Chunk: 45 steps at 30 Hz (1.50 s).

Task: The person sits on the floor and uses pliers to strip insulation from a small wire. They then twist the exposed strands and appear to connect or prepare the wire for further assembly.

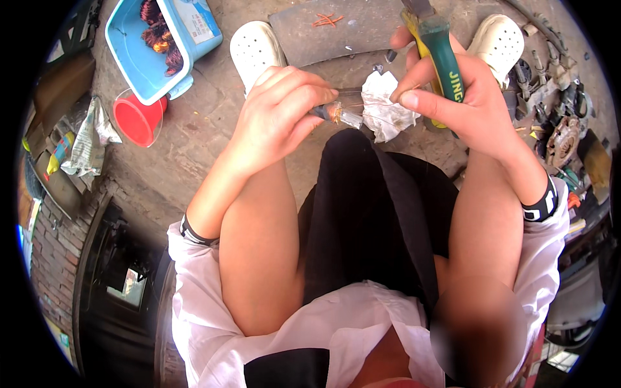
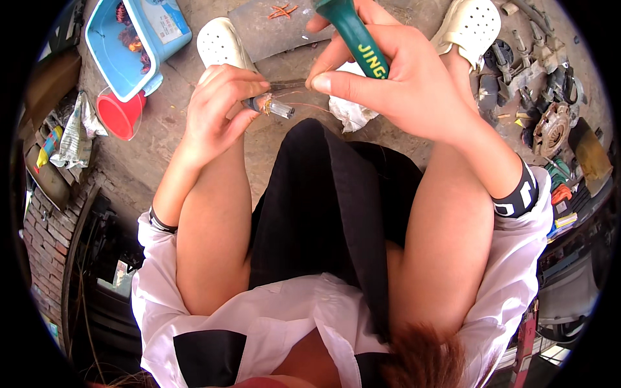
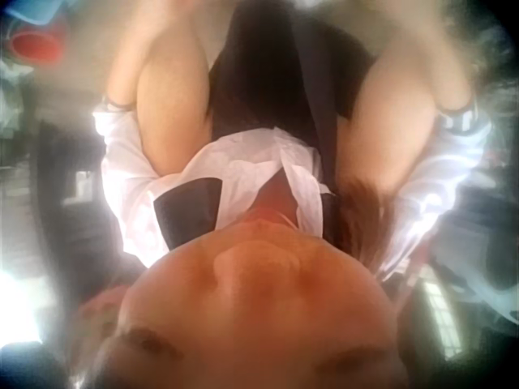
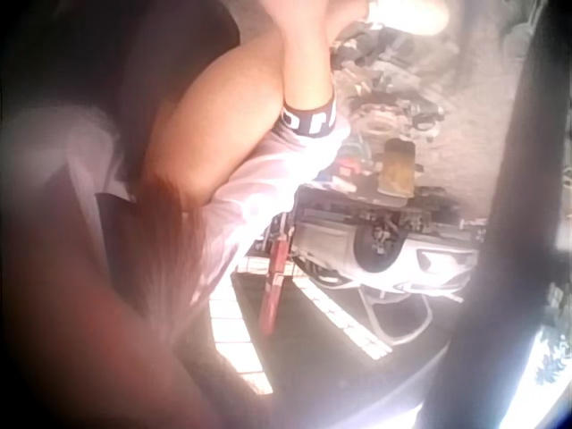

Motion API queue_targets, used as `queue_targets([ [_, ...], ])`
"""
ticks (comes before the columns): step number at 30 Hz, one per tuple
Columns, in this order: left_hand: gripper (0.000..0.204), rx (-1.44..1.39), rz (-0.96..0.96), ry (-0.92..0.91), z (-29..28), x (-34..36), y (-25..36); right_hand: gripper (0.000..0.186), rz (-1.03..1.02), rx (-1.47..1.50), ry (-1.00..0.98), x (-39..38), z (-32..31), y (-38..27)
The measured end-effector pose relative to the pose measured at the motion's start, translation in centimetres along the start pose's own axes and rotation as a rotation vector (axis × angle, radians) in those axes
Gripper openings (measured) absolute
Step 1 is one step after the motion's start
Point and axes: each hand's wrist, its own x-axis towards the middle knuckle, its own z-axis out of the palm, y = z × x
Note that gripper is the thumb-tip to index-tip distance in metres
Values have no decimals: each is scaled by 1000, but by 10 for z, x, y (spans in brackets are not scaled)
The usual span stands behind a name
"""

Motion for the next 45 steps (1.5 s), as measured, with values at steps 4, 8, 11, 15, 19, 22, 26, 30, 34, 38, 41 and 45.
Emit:
queue_targets([
  [4, 33, 117, 117, 53, 0, -2, -2, 13, -9, -51, -44, -1, -1, -9],
  [8, 33, 265, 227, 129, 3, -5, -5, 15, -9, -148, -84, -3, -3, -12],
  [11, 33, 301, 251, 158, 4, -7, -6, 15, -84, -108, -58, -7, -4, 3],
  [15, 35, 308, 186, 147, 1, -5, -2, 13, -20, -67, -160, -7, -6, -2],
  [19, 22, 332, 89, 161, 2, 0, 0, 12, -93, -48, -217, -6, 1, -1],
  [22, 21, 346, 91, 171, 1, -1, -1, 12, -126, -122, -214, -6, 3, -5],
  [26, 30, 400, 121, 161, 2, -11, -7, 16, -120, -162, -203, -9, 0, -3],
  [30, 32, 465, 165, 163, 5, -15, -11, 24, -14, -167, -249, -13, -9, 4],
  [34, 31, 525, 155, 192, 5, -18, -13, 31, 113, -98, -398, -21, -13, 8],
  [38, 25, 584, 152, 217, 6, -18, -13, 30, 166, -214, -622, -23, -15, 13],
  [41, 23, 605, 161, 220, 8, -20, -17, 28, 191, -224, -693, -22, -11, 14],
  [45, 22, 613, 157, 213, 7, -20, -16, 27, 180, -207, -681, -21, -8, 16],
])
